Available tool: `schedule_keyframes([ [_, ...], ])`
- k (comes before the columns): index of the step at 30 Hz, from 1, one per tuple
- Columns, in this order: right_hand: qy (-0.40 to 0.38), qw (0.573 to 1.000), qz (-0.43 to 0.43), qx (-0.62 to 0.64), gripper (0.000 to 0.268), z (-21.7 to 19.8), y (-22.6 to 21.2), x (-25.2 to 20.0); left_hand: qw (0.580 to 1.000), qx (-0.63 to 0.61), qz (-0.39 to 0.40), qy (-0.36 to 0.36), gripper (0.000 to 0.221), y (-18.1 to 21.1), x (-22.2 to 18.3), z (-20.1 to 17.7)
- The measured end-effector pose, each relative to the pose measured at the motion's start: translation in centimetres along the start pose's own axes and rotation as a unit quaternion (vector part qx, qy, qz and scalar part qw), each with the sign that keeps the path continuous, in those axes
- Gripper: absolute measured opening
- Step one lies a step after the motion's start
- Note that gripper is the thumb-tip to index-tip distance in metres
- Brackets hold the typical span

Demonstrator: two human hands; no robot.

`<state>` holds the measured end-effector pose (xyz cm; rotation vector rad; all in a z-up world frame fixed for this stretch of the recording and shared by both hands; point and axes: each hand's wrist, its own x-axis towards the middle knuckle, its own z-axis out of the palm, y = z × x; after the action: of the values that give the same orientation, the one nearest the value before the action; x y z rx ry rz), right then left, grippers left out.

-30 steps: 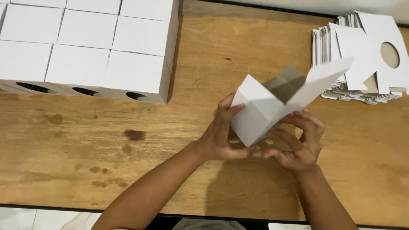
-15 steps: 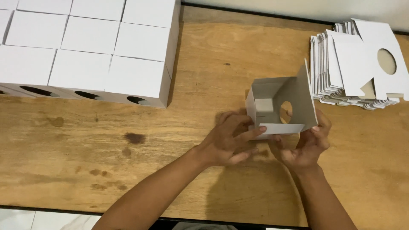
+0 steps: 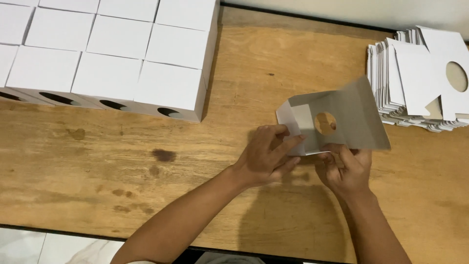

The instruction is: Assembling a white cardboard box from a flat template by folding along pre-scored lines and tucking in the flaps.

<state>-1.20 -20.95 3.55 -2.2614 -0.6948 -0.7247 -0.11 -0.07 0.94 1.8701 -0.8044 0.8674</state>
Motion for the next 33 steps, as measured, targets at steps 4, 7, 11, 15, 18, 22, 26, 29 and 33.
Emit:
schedule_keyframes([
  [4, -0.032, 0.999, 0.029, -0.012, 0.011, -0.7, -0.8, 0.3, 0.997, 0.048, 0.051, 0.028, 0.036, 0.4, 0.0, 0.5],
  [7, 0.034, 0.995, -0.089, -0.034, 0.006, -0.7, -2.5, 1.5, 0.995, 0.005, 0.082, 0.058, 0.023, 1.2, 0.5, 0.5],
  [11, 0.080, 0.985, -0.100, -0.119, 0.023, -1.0, -2.4, 0.5, 0.994, 0.018, 0.105, 0.019, 0.012, 0.9, 1.2, -0.7],
  [15, 0.055, 0.986, -0.121, -0.102, 0.016, -1.4, -2.6, 0.5, 0.993, 0.032, 0.112, 0.034, 0.016, 0.6, 0.8, -0.7],
  [18, 0.097, 0.980, -0.135, -0.106, 0.023, -1.2, -2.2, 0.0, 0.988, 0.030, 0.131, 0.070, 0.026, 0.7, 1.0, -0.3],
  [22, 0.115, 0.974, -0.161, -0.106, 0.018, -1.1, -2.3, -0.2, 0.986, 0.008, 0.154, 0.058, 0.014, 0.9, 0.9, -0.7],
  [26, 0.108, 0.973, -0.169, -0.111, 0.012, -1.2, -2.4, -0.2, 0.983, -0.016, 0.171, 0.071, 0.016, 0.9, 1.0, -0.8],
  [29, 0.033, 0.984, -0.161, -0.070, 0.015, -1.3, -3.2, 0.6, 0.983, -0.015, 0.170, 0.064, 0.013, 1.1, 1.1, -1.0],
  [33, -0.031, 0.984, -0.162, -0.070, 0.022, -1.5, -3.1, 1.1, 0.984, -0.023, 0.162, 0.070, 0.019, 0.8, 0.7, -0.6],
])
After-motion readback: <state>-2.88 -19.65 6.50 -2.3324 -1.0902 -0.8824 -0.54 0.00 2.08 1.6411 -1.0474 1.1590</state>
